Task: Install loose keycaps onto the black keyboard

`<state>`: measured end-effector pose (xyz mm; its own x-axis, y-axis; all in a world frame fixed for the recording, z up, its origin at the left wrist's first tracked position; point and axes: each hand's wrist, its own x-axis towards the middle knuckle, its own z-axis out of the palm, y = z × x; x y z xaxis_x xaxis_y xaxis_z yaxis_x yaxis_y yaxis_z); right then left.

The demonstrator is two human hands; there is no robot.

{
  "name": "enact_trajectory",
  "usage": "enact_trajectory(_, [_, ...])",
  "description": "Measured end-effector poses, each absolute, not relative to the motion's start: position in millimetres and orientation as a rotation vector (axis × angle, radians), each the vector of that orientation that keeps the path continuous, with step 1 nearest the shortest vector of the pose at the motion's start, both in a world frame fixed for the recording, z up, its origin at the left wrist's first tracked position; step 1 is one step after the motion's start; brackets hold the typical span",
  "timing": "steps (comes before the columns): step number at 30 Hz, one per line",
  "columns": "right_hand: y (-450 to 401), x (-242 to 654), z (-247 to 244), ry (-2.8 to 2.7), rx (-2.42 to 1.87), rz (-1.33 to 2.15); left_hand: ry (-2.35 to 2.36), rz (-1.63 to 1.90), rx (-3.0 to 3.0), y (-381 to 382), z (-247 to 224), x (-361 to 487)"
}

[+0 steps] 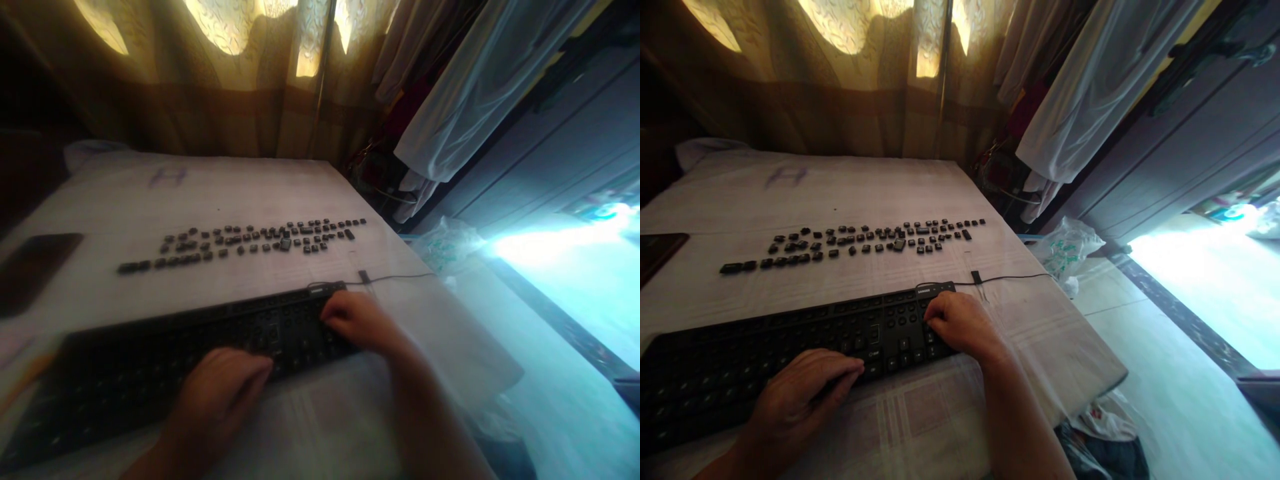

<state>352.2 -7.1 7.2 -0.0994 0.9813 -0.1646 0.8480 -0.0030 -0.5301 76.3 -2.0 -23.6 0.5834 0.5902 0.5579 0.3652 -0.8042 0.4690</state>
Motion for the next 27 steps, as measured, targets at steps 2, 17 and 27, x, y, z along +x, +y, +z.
enact_trajectory(2, [-7.4, 353.8, 7.2, -1.978, -1.915, 0.786, 0.787, 1.037, 2.522, -1.7, -24.6, 75.6])
enact_trajectory(17, [9.3, 370.4, -16.9, -1.524, -1.844, 0.749, 0.775, 1.103, 2.505, -1.9, -31.0, 74.9])
enact_trajectory(27, [22.3, 371.0, -24.5, -1.539, -1.885, 0.639, 0.737, 1.130, 2.570, -1.0, -33.6, 74.9])
